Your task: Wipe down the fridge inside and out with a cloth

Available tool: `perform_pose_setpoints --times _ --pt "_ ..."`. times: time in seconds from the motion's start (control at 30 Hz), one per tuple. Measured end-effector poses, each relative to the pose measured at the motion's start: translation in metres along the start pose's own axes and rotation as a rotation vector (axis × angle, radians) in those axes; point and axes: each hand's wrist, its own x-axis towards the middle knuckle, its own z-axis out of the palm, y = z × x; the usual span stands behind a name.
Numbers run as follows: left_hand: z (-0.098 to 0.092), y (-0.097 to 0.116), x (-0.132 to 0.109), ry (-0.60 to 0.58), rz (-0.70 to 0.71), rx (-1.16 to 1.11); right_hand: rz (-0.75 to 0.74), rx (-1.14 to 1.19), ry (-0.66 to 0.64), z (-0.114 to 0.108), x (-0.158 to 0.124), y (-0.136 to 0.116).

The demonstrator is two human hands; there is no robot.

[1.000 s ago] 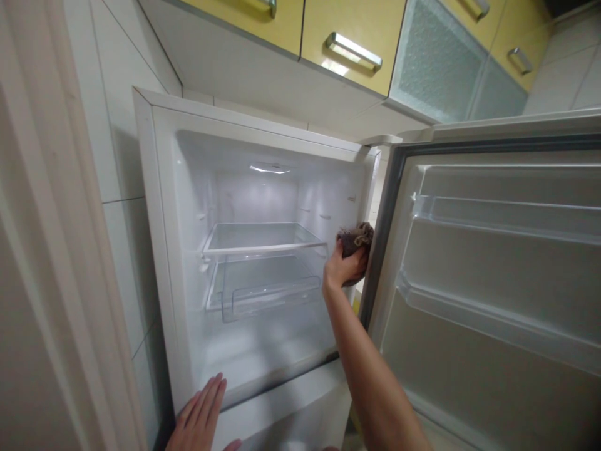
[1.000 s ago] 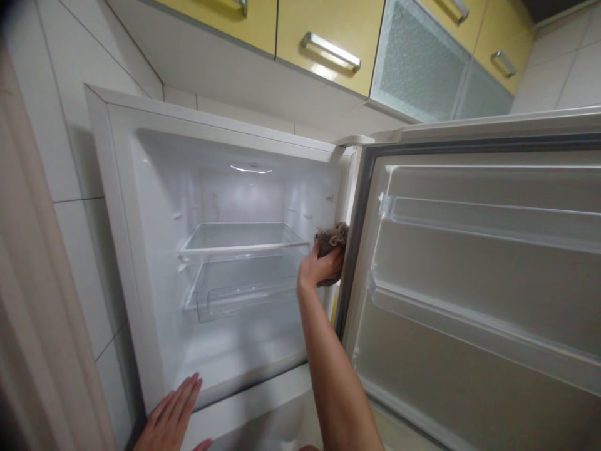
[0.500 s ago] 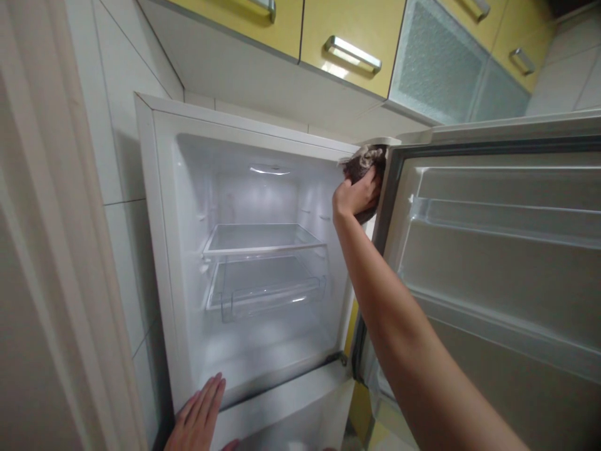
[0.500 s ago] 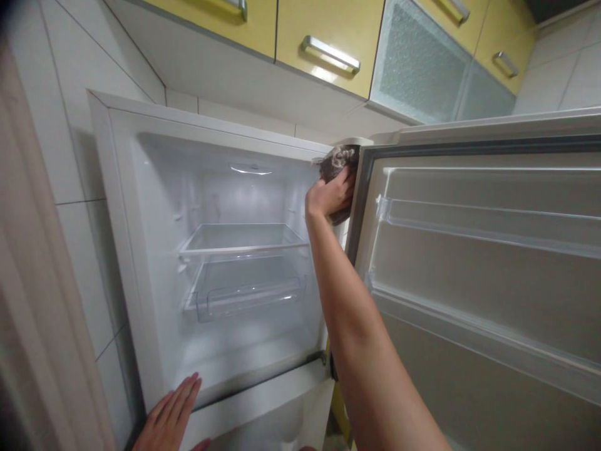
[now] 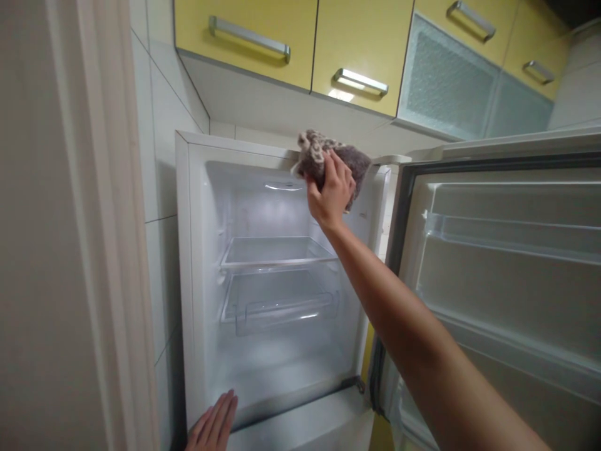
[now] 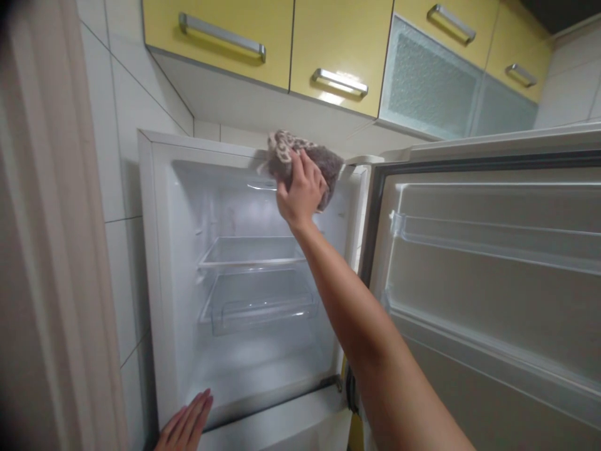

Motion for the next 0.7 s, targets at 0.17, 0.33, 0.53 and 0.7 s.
perform_pose_setpoints --times 0.17,0.33,0.53,0.7 --pt "-0.007 0.000 0.002 -0.003 0.019 -0.072 -0.317 0.060 -0.176 0.022 0.024 -0.104" --pt "-0.020 0.008 0.004 -0.099 -0.064 -0.131 -0.450 0.115 -0.248 0.038 0.019 -0.178" --pt "-0.029 0.014 0.004 -0.206 -0.119 -0.190 -0.560 0.157 -0.378 0.035 -0.049 -0.186" --pt "-0.034 0.012 0.007 -0.222 -0.071 -0.209 -0.828 0.207 -0.638 0.028 -0.162 -0.166"
